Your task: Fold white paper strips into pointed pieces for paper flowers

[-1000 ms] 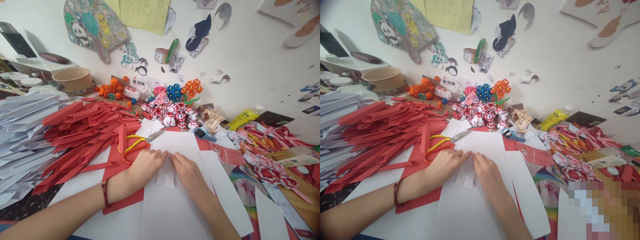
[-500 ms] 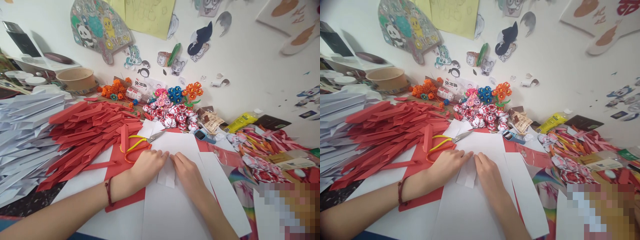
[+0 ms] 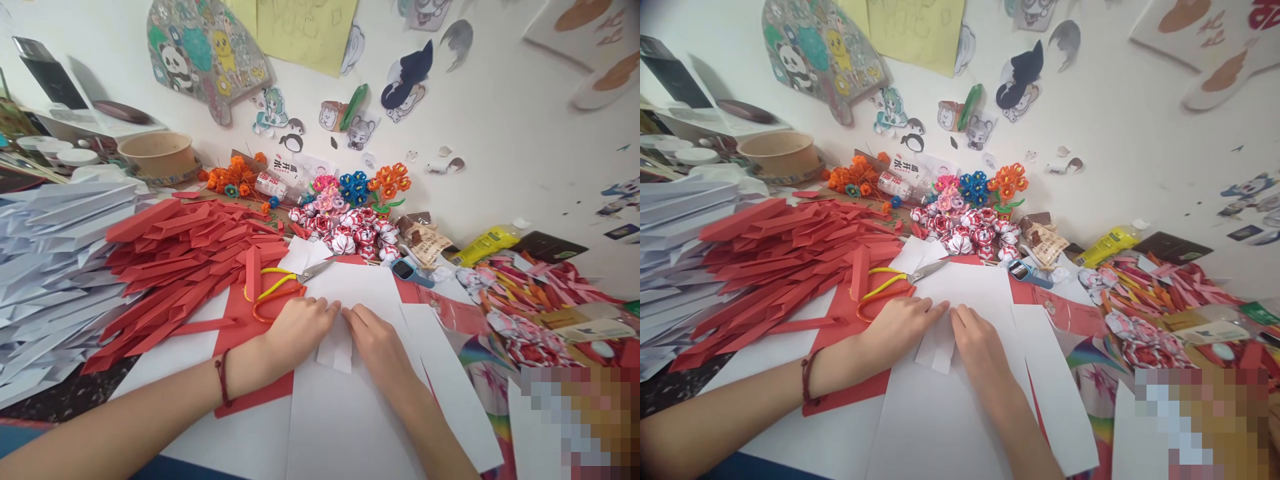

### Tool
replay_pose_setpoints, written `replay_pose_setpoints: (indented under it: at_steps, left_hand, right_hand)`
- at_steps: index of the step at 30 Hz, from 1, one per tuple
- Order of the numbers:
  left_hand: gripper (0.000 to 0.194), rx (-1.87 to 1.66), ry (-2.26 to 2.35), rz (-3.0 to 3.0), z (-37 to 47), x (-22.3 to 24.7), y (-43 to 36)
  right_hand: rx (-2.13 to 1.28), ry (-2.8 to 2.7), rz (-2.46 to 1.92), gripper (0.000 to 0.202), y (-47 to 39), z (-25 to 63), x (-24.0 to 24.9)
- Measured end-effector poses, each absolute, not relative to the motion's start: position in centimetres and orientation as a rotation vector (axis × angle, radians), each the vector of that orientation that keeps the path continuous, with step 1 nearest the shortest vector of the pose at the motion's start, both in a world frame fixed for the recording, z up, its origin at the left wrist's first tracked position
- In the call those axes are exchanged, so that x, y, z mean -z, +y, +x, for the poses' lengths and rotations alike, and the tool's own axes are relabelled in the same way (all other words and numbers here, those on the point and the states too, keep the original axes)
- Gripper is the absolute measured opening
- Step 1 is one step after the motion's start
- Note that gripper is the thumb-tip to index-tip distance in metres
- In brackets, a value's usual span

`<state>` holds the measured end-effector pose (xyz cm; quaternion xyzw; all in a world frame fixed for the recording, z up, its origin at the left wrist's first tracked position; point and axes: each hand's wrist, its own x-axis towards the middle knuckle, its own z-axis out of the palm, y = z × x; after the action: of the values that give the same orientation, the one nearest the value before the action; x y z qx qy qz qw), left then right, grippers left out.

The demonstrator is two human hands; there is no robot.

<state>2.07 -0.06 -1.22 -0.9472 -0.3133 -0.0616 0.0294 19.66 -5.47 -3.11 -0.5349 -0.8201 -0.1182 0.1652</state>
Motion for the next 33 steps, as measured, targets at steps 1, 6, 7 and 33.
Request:
replay_pose_setpoints:
  at_steps: [1, 6, 7, 33]
  left_hand:
    - [0.037, 0.19, -0.964, -2.92, 2.07, 1.28, -0.05]
    - [0.037, 0.174, -0.958, -2.923, 2.08, 1.34, -0.05]
    - [0.037, 0.17, -0.958, -2.924, 2.09, 1.32, -0.07]
    - [0.036, 0.206, -0.956, -2.913, 2.11, 1.58, -0.18]
  right_hand:
    - [0.337, -2.335, -1.523, 0.028, -5.48, 19.66, 3.11]
    - [0.321, -2.352, -1.538, 0.028, -5.55, 19.64, 3.02]
    - [0.318, -2.356, -1.541, 0.028, -5.55, 19.64, 3.01]
    - [-0.119, -2.208, -1.585, 0.025, -5.54, 19.68, 2.92]
